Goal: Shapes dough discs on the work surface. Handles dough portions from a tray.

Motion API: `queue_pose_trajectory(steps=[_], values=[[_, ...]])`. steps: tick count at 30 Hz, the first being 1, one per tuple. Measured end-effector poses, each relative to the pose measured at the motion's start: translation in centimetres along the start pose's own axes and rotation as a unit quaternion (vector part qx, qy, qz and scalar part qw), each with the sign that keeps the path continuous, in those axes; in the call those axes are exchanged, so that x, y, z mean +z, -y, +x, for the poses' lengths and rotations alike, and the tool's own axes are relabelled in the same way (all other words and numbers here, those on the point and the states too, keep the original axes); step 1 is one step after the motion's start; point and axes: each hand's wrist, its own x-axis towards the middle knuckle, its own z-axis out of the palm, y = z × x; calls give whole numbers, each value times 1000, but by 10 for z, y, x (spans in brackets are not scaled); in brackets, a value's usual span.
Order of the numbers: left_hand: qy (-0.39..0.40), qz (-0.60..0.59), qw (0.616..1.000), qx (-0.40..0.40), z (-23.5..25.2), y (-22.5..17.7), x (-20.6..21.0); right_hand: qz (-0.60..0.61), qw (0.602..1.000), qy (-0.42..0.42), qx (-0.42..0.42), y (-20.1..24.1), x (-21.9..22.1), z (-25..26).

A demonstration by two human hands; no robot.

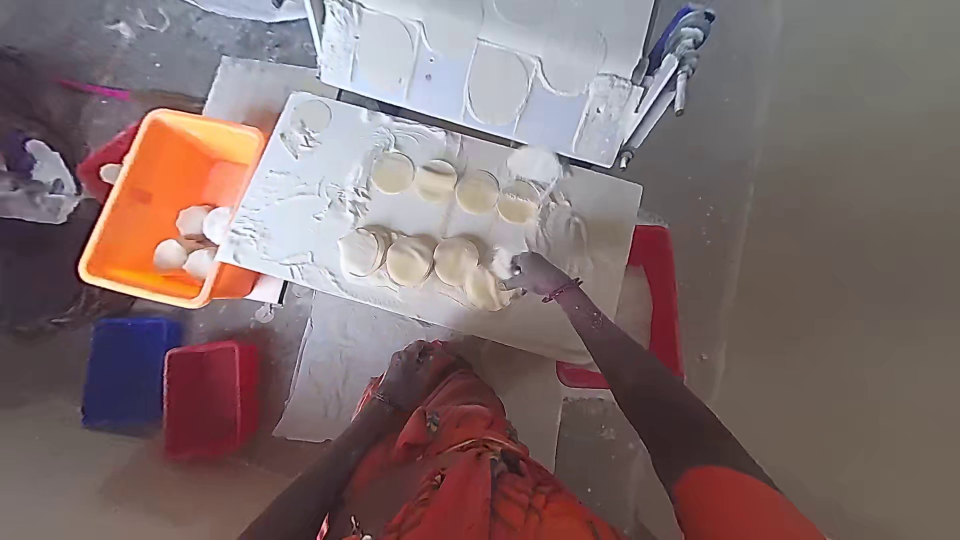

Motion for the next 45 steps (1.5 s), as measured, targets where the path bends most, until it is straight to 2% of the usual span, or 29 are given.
queue_pose_trajectory(steps=[2,5,6,11,13,14,16,19,21,22,24,25,26,29,32,35,38,42,45], values=[[-32,-16,999,2,-7,-5,-12,32,998,-25,-43,11,6,11],[-93,-32,995,-25,-29,12,-26,105,993,-39,-24,44,34,28],[-120,-41,991,-39,-35,19,-31,123,990,-45,-61,56,40,41],[-236,-110,959,-114,-81,74,-40,5,991,-6,-134,117,75,95],[-266,-133,942,-158,-102,97,-32,-107,983,7,-150,132,87,104],[-275,-132,935,-179,-114,107,-31,-115,981,-6,-159,137,93,109],[-312,-131,919,-202,-124,125,-32,-50,978,-55,-196,162,92,126],[-322,-140,902,-252,-151,146,-16,-47,977,-5,-208,186,102,119],[-331,-150,893,-263,-153,153,-14,26,967,-87,-240,195,95,128],[-329,-158,890,-273,-157,156,-10,4,964,-110,-240,191,91,128],[-305,-165,892,-291,-168,160,-7,-170,961,-48,-212,170,70,109],[-291,-165,897,-290,-171,161,-6,-250,952,-28,-175,152,53,98],[-284,-168,900,-284,-171,163,-4,-280,950,-42,-128,133,32,87],[-277,-168,898,-298,-173,184,13,-255,962,-100,-10,56,-11,57],[-252,-163,894,-331,-171,189,10,-196,973,-124,13,-1,-2,27],[-236,-148,906,-318,-166,183,0,-186,970,-157,1,-14,28,15],[-241,-129,918,-286,-160,182,-20,-183,965,-178,52,-10,48,14],[-290,-165,909,-249,-153,192,-35,-138,967,-200,82,-3,53,13],[-304,-172,902,-254,-158,188,-38,-126,966,-203,96,-7,46,17]])
